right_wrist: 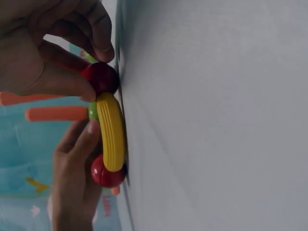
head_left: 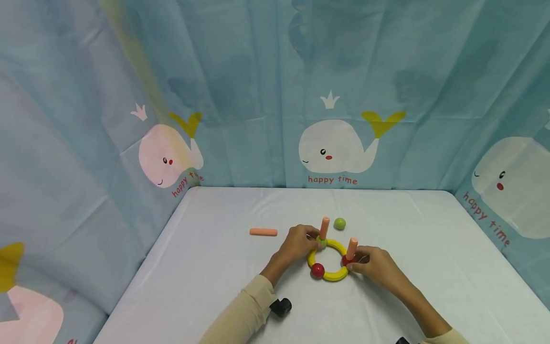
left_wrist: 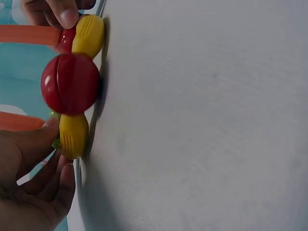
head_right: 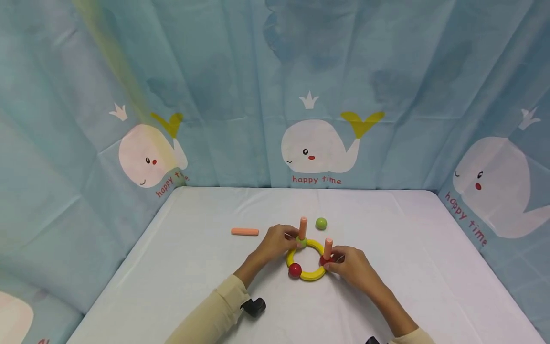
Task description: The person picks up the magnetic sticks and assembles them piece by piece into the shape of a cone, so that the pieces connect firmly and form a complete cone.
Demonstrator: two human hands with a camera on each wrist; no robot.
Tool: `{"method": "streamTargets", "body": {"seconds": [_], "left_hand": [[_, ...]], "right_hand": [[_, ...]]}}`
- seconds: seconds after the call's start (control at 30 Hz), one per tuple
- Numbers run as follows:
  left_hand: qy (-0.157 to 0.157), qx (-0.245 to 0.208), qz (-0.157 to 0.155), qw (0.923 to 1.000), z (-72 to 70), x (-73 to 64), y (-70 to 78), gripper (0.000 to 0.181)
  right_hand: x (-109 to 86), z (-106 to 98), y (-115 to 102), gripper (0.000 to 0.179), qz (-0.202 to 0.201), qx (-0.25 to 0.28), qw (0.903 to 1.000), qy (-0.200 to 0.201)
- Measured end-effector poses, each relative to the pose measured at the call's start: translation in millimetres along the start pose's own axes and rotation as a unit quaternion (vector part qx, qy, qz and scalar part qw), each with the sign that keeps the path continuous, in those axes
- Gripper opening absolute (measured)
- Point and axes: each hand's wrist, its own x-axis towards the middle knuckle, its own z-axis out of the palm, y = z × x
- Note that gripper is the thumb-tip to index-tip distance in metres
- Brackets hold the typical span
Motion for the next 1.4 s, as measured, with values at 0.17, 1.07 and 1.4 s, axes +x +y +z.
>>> {"method": "streamTargets", "body": {"seconds": [0.17, 1.07, 1.4], "left_hand": [[-0.018, 0.001, 0.011, 0.9998, -1.5, 7.0, 1.0, 0.028], [-0.087, -0.014, 0.039, 0.9953, 7.0, 28.0, 11.0, 0.027], [-0.046, -0.026, 0.055, 0.9971, 2.1, 17.3, 0.6, 0.029]], "right_hand": [[-7.4, 4, -3, 0.031, 0.001, 0.022, 0.9997, -0.011], [-17.2, 21, -16, 0.028, -0.031, 0.102, 0.9929, -0.053], [-17.8, 23, -15, 0.034, -0.019, 0.102, 0.9933, -0.05]]}}
